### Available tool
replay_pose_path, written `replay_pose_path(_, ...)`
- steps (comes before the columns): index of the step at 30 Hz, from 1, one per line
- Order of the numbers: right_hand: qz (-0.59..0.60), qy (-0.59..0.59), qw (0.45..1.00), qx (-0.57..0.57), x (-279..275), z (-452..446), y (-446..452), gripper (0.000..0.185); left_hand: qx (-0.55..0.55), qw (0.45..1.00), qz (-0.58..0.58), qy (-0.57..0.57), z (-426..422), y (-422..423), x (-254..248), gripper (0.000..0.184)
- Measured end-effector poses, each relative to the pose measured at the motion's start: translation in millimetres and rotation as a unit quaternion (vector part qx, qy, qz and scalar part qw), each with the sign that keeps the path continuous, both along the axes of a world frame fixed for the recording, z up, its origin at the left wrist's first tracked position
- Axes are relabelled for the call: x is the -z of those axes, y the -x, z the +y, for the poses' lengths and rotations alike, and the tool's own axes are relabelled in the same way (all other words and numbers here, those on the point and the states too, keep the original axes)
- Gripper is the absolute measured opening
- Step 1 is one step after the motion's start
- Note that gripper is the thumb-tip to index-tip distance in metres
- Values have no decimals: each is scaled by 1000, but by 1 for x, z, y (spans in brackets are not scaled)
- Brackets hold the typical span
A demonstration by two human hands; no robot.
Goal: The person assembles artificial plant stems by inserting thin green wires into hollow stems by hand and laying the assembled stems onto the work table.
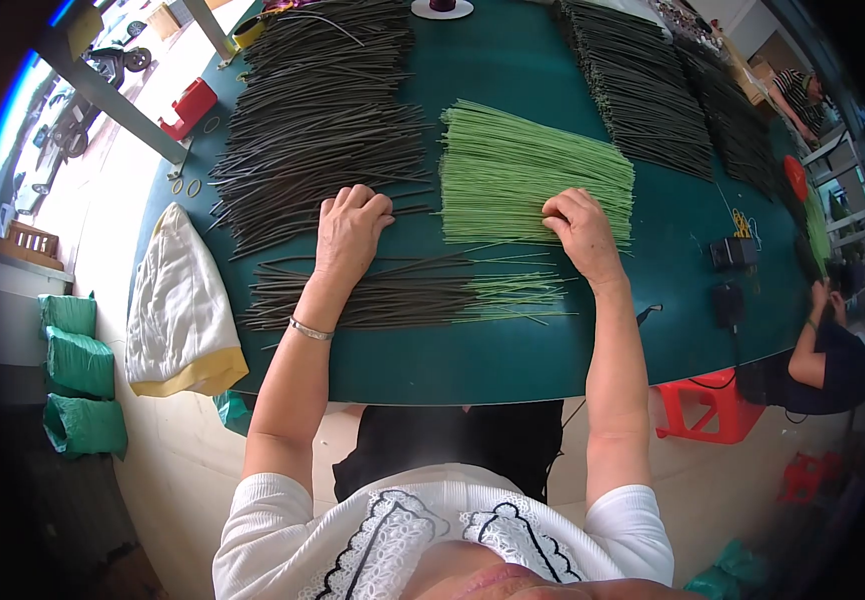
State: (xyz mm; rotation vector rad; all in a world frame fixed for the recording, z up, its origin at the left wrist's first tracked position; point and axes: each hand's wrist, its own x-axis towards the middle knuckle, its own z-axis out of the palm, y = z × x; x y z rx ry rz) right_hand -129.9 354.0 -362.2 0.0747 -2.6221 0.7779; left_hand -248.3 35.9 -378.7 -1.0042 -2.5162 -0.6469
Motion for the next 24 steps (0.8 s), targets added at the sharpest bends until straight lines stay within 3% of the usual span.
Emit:
replay_pose_path(3,-2,-42,999,0,2,-1,0,7,-5,999,-35,17,0,1,4,11)
replay_pose_path(9,15,1,1000,8,5,1,3,7,-9,1000,-18,-14,-1,2,2,6)
replay_pose_path(11,41,10,999,12,4,0,2,7,-11,980,-150,-127,-3,2,-2,6)
replay_pose_path(14,38,45,998,23,-1,0,0,4,-9,946,-245,-214,-2,-5,-13,13)
replay_pose_path(18,74,84,994,-4,-5,-7,0,4,9,950,-228,-213,-6,-4,-11,17)
replay_pose_path(21,69,94,993,-32,-7,-12,-1,7,-7,928,-286,-238,-4,-7,-12,15)
replay_pose_path(24,77,107,991,-36,-9,-19,-2,6,18,942,-243,-231,-4,-9,-10,16)
